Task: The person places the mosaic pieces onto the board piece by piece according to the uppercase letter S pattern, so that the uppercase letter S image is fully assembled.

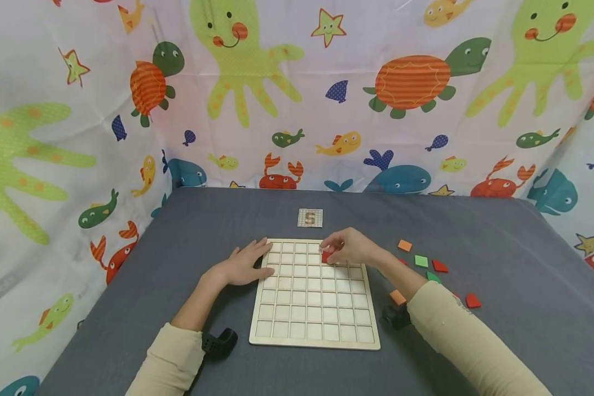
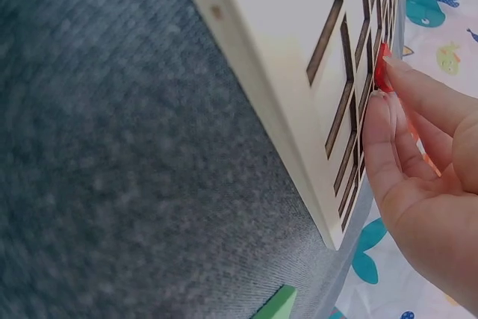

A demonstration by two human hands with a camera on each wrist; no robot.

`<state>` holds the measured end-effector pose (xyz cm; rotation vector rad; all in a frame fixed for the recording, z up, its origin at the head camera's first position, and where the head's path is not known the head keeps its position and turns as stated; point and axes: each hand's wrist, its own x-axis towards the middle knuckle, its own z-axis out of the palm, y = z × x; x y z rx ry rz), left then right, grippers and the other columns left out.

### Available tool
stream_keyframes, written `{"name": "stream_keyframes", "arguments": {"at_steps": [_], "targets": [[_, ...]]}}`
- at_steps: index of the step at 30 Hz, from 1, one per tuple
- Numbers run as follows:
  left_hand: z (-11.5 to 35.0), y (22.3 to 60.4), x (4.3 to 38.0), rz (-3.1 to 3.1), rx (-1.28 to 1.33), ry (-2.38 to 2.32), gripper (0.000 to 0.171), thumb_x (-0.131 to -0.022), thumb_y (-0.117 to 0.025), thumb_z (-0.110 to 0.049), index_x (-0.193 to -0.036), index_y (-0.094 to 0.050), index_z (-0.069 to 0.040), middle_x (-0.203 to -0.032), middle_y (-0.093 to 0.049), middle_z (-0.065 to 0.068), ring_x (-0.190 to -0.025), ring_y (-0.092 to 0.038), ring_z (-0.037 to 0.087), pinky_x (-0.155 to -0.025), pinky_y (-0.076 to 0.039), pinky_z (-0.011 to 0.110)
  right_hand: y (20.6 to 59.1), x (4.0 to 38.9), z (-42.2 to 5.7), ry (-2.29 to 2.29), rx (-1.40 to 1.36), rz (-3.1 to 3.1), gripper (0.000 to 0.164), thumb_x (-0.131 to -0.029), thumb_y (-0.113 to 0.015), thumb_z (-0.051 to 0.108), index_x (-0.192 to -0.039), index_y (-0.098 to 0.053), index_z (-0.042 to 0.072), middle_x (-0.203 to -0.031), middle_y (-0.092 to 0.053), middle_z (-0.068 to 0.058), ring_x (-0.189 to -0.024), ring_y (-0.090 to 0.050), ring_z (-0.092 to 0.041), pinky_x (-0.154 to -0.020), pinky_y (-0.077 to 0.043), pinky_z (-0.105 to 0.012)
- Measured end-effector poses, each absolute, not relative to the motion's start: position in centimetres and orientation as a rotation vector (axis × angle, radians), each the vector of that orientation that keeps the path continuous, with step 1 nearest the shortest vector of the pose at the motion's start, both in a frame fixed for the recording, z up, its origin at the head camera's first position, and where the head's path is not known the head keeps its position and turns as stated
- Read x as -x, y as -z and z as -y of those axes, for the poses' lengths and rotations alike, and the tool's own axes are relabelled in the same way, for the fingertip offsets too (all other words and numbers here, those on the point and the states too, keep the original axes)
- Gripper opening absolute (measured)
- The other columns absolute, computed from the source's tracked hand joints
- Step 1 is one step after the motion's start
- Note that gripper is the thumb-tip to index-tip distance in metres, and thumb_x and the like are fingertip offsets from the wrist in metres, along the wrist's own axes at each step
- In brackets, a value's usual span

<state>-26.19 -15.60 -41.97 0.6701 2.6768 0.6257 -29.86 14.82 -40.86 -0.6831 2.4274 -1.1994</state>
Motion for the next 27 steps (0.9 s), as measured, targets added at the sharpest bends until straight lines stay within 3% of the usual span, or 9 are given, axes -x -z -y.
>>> {"name": "stream_keyframes", "arguments": {"at_steps": [13, 27], "targets": [[15.32, 41.81, 26.25, -2.685, -0.64, -0.603, 0.071, -0.097, -0.054, -0.039, -0.152, -0.022, -0.005, -0.157, -0.015, 0.015, -0.142, -0.008, 0.036, -0.108, -0.005, 0.062, 40.68, 29.73, -14.87, 1.22, 0.709, -2.401, 0.037, -0.084, -0.07, -0.002, -0.12, -0.062, -0.005, -0.098, -0.064, -0.013, -0.089, -0.062, -0.025, -0.073, -0.053, -0.034], [15.34, 41.86, 26.22, -2.691, -0.641, -0.627, 0.071, -0.097, -0.054, -0.038, -0.151, -0.025, -0.003, -0.156, -0.017, 0.017, -0.142, -0.01, 0.038, -0.107, -0.006, 0.063, 41.06, 29.87, -14.95, 1.269, 0.725, -2.371, 0.036, -0.086, -0.068, 0.0, -0.121, -0.06, -0.006, -0.093, -0.065, -0.011, -0.09, -0.064, -0.028, -0.074, -0.054, -0.036]]}}
